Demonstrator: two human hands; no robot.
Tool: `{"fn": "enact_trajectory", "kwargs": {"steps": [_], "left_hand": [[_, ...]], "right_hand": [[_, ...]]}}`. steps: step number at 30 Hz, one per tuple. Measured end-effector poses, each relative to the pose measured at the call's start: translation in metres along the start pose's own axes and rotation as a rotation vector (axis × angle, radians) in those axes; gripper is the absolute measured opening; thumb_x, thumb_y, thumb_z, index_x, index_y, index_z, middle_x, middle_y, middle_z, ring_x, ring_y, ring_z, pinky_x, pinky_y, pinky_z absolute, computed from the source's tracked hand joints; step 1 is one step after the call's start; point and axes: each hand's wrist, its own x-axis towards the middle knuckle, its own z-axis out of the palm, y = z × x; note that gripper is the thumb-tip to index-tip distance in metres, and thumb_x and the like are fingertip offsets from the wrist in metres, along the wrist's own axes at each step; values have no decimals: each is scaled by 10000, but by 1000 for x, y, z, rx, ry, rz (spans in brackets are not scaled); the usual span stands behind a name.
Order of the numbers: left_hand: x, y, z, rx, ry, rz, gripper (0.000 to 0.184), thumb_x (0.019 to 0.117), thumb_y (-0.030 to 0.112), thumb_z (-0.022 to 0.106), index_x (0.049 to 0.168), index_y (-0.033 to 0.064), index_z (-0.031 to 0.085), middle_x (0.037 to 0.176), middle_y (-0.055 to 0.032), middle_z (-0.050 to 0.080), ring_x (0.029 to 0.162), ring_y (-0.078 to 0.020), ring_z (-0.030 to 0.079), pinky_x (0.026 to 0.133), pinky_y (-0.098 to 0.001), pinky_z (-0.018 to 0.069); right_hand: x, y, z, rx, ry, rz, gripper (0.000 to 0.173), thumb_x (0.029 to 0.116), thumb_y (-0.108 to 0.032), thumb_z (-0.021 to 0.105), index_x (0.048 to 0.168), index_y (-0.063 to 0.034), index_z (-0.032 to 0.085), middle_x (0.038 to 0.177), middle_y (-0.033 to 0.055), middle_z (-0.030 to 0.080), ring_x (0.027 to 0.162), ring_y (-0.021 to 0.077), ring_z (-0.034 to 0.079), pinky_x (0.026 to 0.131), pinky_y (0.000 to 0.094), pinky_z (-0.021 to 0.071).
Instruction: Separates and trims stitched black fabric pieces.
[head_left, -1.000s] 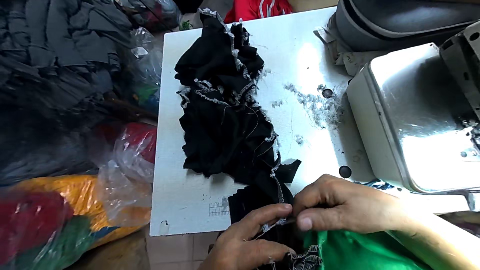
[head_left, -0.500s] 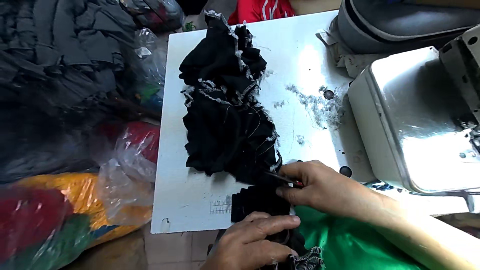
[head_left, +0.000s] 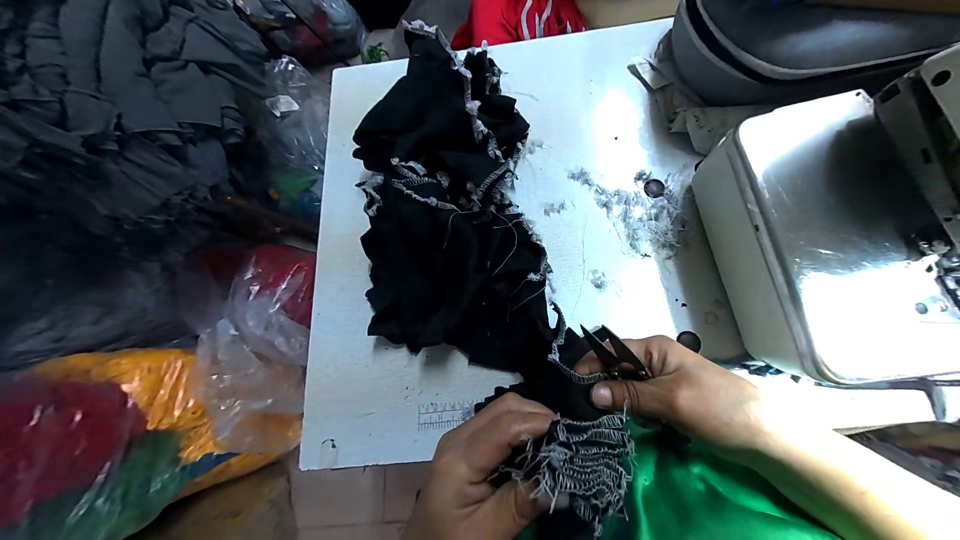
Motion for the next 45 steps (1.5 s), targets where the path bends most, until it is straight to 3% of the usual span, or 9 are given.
{"fn": "enact_trajectory", "kwargs": {"steps": [5,11,16,20,26,34,37,40,45], "left_hand": [[-3,-1,8,-157,128,-156,266,972,374,631,1221,307,697,1146,232,696,1048,121,623,913,-106,519],[-5,-7,7,-307,151,-159,310,965,355,648,1272,315,658,1196,210,689,1078,90,632,936,-120,517],[-3,-17,0,-228,39,-99,430,974,442,620,1382,308,599,1364,196,590,1237,62,540,1039,-144,451],[-3,-21,-5,-191,-49,-74,418,990,479,580,1366,300,620,1329,198,616,1219,72,547,1031,-143,452],[0,-14,-4,-176,6,-39,301,994,400,608,1271,302,674,1201,222,668,1105,110,598,948,-102,488],[5,-9,-2,-145,178,-74,305,953,418,650,1242,343,711,1184,226,692,1075,92,628,926,-111,515],[6,-9,-4,-144,174,-77,288,955,405,654,1230,346,718,1184,226,694,1083,90,624,930,-112,509],[9,-9,-4,-180,168,-73,282,966,379,643,1235,339,717,1182,225,697,1076,99,623,930,-106,505],[12,-5,-2,-228,202,-99,272,952,369,659,1209,325,736,1162,209,713,1061,88,638,916,-111,516]], "right_hand": [[-2,10,6,-98,7,-172,225,957,-40,576,1121,-66,729,923,-128,686,809,-138,570,737,78,476],[-3,18,10,-240,-12,-422,337,945,9,550,1242,-5,710,1164,15,729,1053,-111,602,930,84,463],[-2,18,6,-250,-79,-454,358,926,40,547,1243,1,709,1168,33,730,1080,-104,599,953,87,449],[-1,19,5,-251,-135,-483,383,910,71,541,1252,12,702,1178,63,729,1110,-72,605,979,107,443],[-3,14,-1,-344,-23,-530,218,982,-63,586,1127,15,728,996,34,729,899,-88,608,811,73,469],[-22,9,-29,-577,606,-514,185,970,-179,594,1095,-139,725,847,-98,662,646,-58,592,565,104,508],[-39,6,-25,-360,380,-430,326,1040,-459,517,1088,-195,700,729,-115,626,588,-64,564,509,107,476],[-42,4,-12,-211,0,-288,667,1004,-672,359,1141,-96,667,756,-76,578,636,-62,511,561,120,431],[-35,5,-8,-186,-78,-76,486,1090,-473,332,1176,-122,656,729,-106,548,599,-45,501,549,138,425]]}}
